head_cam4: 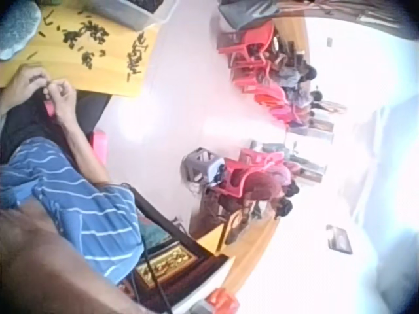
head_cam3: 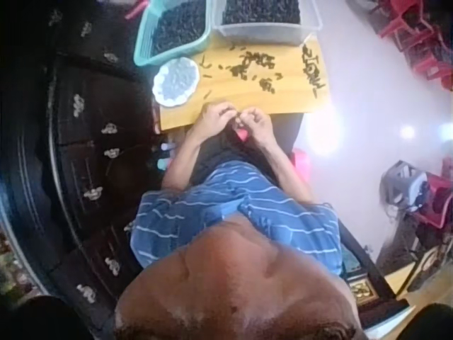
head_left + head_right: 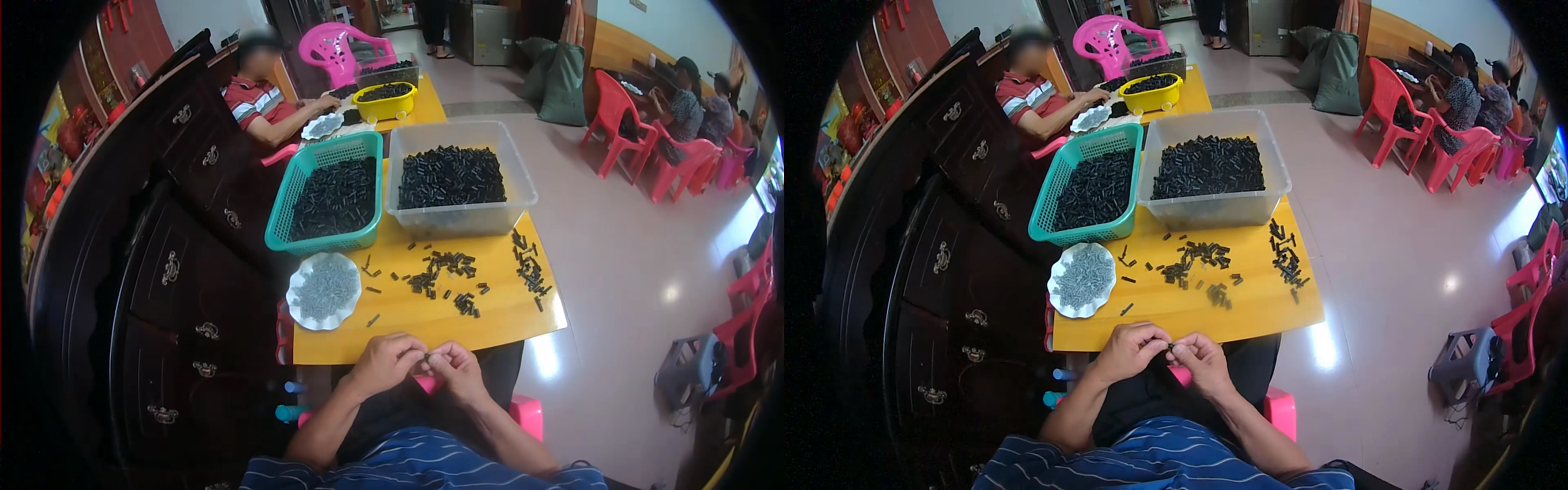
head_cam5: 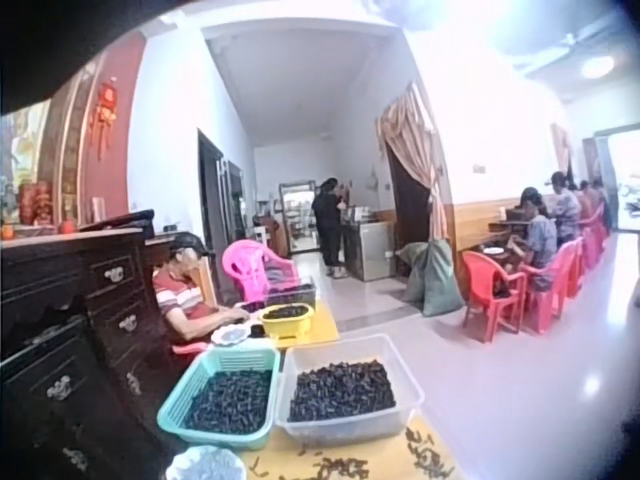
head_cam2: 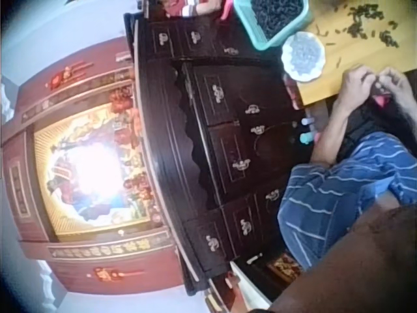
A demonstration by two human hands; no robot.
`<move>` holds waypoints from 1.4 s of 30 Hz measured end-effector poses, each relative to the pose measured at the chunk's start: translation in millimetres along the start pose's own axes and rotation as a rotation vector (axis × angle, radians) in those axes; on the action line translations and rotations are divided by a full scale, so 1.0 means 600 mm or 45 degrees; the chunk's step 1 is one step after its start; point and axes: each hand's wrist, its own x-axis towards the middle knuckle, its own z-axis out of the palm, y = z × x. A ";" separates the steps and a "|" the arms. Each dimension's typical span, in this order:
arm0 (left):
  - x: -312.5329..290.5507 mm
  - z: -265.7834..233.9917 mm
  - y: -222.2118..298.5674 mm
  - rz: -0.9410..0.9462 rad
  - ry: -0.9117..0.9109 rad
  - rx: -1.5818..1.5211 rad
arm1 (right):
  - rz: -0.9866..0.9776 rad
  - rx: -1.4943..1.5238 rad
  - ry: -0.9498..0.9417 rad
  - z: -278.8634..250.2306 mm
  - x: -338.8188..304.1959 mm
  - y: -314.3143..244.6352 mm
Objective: The person assembles plastic components by hand, inserting a small white piece into a black plastic housing and placing the finished parts into a basket.
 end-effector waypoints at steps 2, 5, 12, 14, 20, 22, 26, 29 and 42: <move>0.004 -0.002 0.002 0.000 -0.043 -0.017 | -0.006 0.009 -0.015 -0.003 0.000 0.002; 0.008 -0.001 0.000 0.137 -0.051 0.078 | 0.036 0.023 -0.024 -0.009 0.003 0.003; 0.023 -0.012 0.010 0.287 -0.198 0.113 | 0.288 0.421 -0.180 -0.026 0.001 0.002; 0.026 -0.013 0.011 0.363 -0.214 0.084 | 0.307 0.478 -0.232 -0.030 0.001 0.001; 0.026 -0.007 0.018 0.013 -0.084 -0.199 | 0.260 0.431 -0.151 -0.016 0.002 -0.007; 0.029 -0.010 0.014 -0.015 -0.113 -0.106 | 0.172 0.372 -0.099 -0.009 0.003 -0.009; 0.030 -0.006 0.005 0.095 -0.091 0.077 | 0.084 0.167 0.033 0.001 0.004 -0.015; 0.030 0.002 0.000 0.141 -0.066 0.070 | 0.075 0.152 0.063 -0.001 0.004 -0.016; 0.004 0.024 -0.001 0.034 -0.003 -0.029 | 0.201 0.455 -0.069 -0.011 -0.009 0.005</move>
